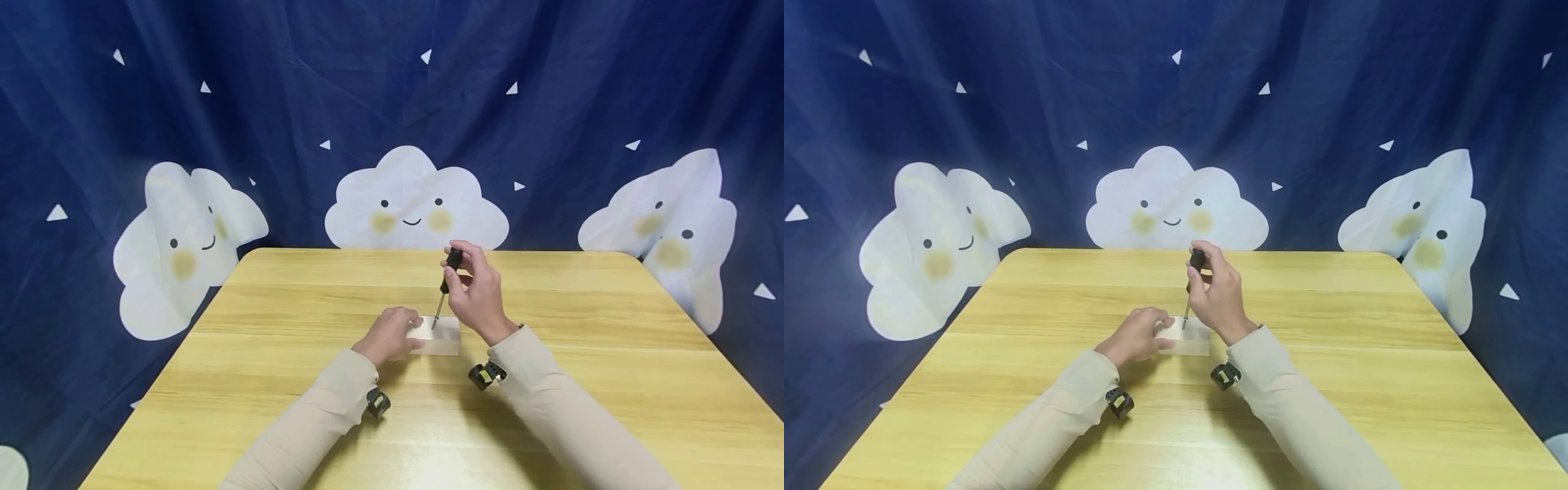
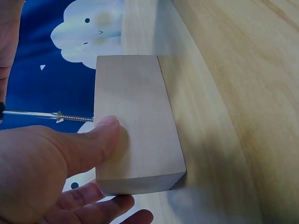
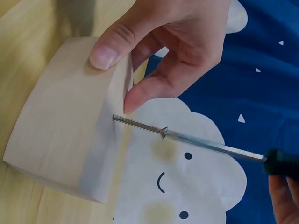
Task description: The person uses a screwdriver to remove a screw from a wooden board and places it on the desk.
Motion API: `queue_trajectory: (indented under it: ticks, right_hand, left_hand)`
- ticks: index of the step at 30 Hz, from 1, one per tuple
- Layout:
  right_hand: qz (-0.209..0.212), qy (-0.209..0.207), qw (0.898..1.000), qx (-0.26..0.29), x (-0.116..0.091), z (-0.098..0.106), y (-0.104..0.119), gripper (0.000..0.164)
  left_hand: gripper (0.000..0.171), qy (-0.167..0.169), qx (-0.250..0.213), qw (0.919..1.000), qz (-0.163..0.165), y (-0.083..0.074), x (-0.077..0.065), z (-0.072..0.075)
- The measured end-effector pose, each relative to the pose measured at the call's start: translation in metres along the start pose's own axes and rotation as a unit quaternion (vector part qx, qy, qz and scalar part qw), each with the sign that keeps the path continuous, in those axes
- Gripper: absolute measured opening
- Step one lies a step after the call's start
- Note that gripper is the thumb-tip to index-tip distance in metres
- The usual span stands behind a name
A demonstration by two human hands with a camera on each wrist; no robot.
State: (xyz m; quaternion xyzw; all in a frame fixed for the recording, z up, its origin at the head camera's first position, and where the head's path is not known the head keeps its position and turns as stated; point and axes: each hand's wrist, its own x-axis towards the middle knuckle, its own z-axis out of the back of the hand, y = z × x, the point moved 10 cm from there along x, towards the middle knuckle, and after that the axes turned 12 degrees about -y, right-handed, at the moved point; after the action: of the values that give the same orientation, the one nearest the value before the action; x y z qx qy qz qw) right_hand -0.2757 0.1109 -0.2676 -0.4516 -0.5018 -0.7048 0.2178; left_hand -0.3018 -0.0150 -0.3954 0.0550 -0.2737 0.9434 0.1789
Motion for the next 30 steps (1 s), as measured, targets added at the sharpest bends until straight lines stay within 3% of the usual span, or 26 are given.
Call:
queue_trajectory:
  ticks: [7, 17, 30]
  right_hand:
    - [-0.001, -0.036, 0.999, -0.019, 0.0009, 0.0065, 0.0005, 0.046]
    - [-0.018, -0.008, 1.0, 0.017, 0.0005, -0.0012, -0.0028, 0.042]
    - [0.004, -0.008, 1.0, 0.019, 0.0047, 0.0078, 0.0032, 0.04]
  left_hand:
    - [0.042, -0.001, -0.002, 1.0, -0.004, -0.0005, 0.0005, -0.0006]
    - [0.042, -0.006, 0.004, 1.0, -0.006, -0.0006, 0.0016, 0.001]
    - [0.042, 0.002, 0.007, 1.0, -0.006, 0.0009, 0.0004, -0.002]
